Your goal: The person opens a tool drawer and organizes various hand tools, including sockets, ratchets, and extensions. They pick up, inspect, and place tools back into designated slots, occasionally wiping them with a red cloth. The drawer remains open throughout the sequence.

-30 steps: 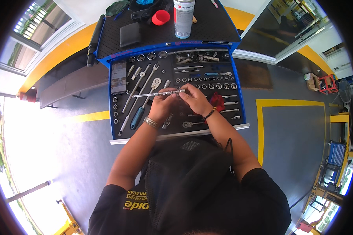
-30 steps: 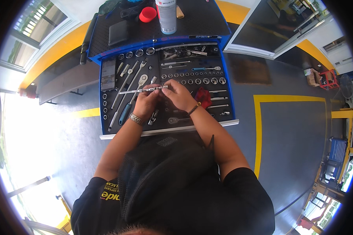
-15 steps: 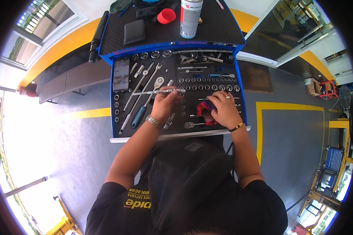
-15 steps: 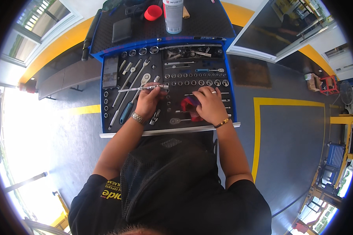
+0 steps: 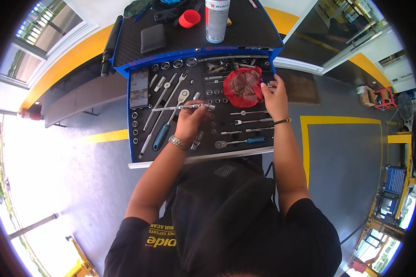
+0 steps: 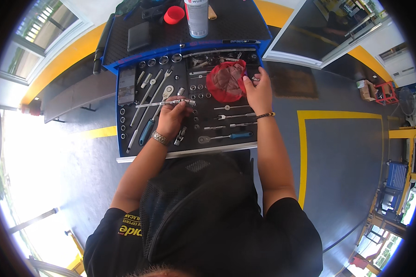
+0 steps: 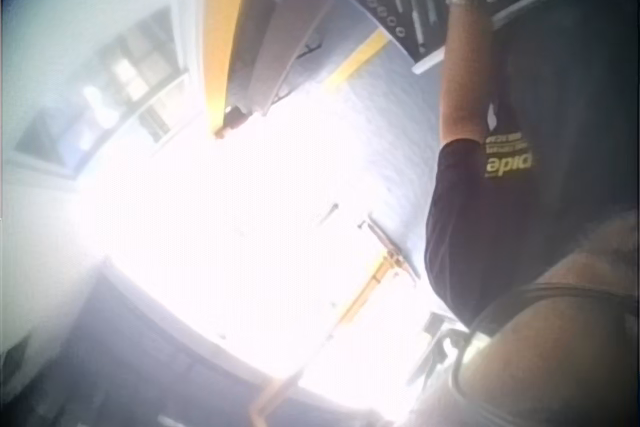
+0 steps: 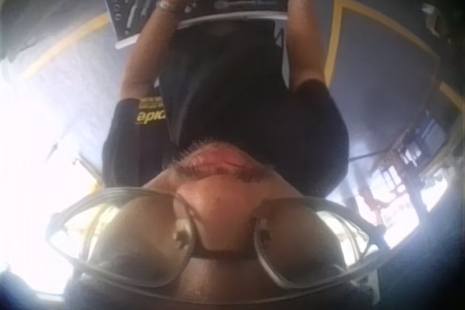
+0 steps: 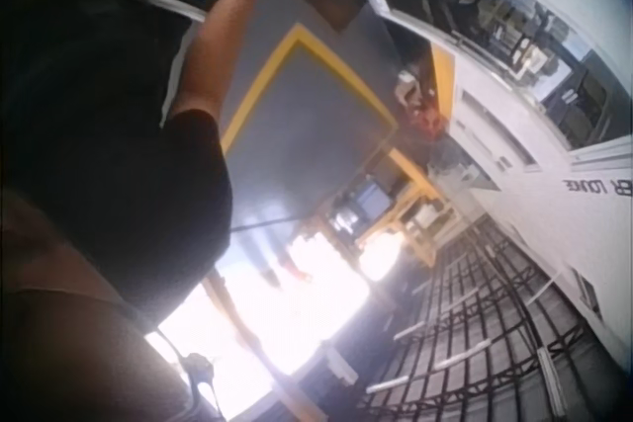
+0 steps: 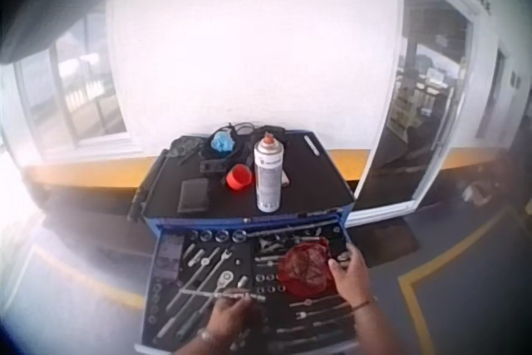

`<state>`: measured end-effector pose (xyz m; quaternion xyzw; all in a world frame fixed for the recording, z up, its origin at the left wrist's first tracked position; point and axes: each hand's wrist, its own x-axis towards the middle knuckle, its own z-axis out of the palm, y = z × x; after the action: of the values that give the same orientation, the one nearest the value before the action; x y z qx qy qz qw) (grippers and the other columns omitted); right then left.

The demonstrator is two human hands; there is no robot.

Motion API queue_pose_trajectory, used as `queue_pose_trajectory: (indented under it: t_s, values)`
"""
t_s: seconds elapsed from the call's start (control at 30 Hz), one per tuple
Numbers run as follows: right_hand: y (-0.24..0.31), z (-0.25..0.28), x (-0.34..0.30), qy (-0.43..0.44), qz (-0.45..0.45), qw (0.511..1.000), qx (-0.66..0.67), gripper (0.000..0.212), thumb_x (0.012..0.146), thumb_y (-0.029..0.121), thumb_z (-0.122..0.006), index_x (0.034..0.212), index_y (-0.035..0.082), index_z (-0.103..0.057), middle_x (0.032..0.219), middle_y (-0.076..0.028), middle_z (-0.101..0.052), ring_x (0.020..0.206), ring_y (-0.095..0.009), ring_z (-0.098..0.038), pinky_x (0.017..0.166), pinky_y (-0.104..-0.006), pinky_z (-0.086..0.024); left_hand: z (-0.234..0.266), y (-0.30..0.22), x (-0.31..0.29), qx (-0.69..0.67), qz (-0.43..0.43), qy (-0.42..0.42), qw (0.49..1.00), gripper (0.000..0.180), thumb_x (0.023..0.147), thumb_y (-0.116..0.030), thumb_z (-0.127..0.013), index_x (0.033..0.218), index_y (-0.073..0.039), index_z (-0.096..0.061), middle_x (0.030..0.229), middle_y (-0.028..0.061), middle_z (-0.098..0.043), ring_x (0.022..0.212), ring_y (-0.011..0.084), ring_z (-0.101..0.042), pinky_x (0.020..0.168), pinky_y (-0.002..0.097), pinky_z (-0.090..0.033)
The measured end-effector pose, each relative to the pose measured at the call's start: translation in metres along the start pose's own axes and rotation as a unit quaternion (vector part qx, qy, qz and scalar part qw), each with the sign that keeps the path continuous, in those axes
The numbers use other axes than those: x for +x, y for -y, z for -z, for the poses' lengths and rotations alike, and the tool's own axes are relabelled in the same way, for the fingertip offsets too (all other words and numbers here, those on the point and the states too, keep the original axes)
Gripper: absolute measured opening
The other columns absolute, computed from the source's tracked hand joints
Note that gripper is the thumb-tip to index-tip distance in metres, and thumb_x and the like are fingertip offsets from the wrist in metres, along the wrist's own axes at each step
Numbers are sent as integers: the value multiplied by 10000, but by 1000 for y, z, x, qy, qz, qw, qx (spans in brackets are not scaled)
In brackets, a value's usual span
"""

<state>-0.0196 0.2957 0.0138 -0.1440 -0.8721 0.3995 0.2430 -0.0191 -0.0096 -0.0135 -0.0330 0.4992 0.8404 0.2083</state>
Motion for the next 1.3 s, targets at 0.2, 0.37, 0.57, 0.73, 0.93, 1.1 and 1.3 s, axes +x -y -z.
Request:
queue_pose_trajectory:
  t_s: [0.2,0.37,0.57,0.73,0.93,1.1,1.3]
  values:
    - [-15,8,-31,66,24,997,-8,210,925,113,-681,1127,62,-701,1088,-108,-663,920,-260,-663,810,-387,-547,3,4,-3,19,-4,-6,1000,254,1001,-106,-652,1234,-57,-564,1013,68,-698,857,167,-699,776,301,-550]
    - [-17,7,-37,68,205,969,-118,263,881,122,-701,1144,107,-715,978,-105,-678,925,-341,-656,862,-454,-529,6,8,2,63,-17,2,998,242,997,-105,-660,1216,-49,-573,1024,78,-708,854,169,-702,776,305,-554]
    - [-22,0,-24,65,226,971,-49,347,885,48,-649,1228,75,-693,1146,-119,-705,1086,-339,-659,957,-437,-525,5,10,3,81,-31,6,996,225,996,-87,-661,1200,-44,-577,1014,86,-714,842,169,-704,765,299,-556]
    - [-21,4,-28,-46,158,986,-32,391,899,15,-598,1286,56,-643,1236,-151,-666,1150,-344,-643,995,-421,-515,6,9,3,74,-51,-14,996,189,1001,-116,-657,1162,-43,-591,934,68,-703,799,167,-701,716,297,-545]
    - [1,15,-47,-16,170,985,16,122,858,14,-653,975,40,-679,949,-106,-673,802,-282,-672,720,-392,-537,13,11,4,19,-77,-44,996,128,1016,-164,-643,1073,-55,-607,833,62,-682,719,172,-677,672,293,-533]
    - [8,4,-54,83,252,964,-8,120,827,17,-658,942,46,-672,876,-112,-664,785,-319,-664,692,-402,-532,12,9,5,0,-57,-35,998,141,1027,-205,-638,1048,-68,-610,811,57,-678,703,176,-671,661,299,-533]
    - [7,15,-52,115,182,977,4,115,835,15,-640,942,44,-670,876,-117,-664,785,-328,-671,679,-393,-531,8,5,2,-11,-35,-59,998,173,1034,-250,-634,1046,-80,-603,789,45,-668,701,176,-669,665,304,-540]
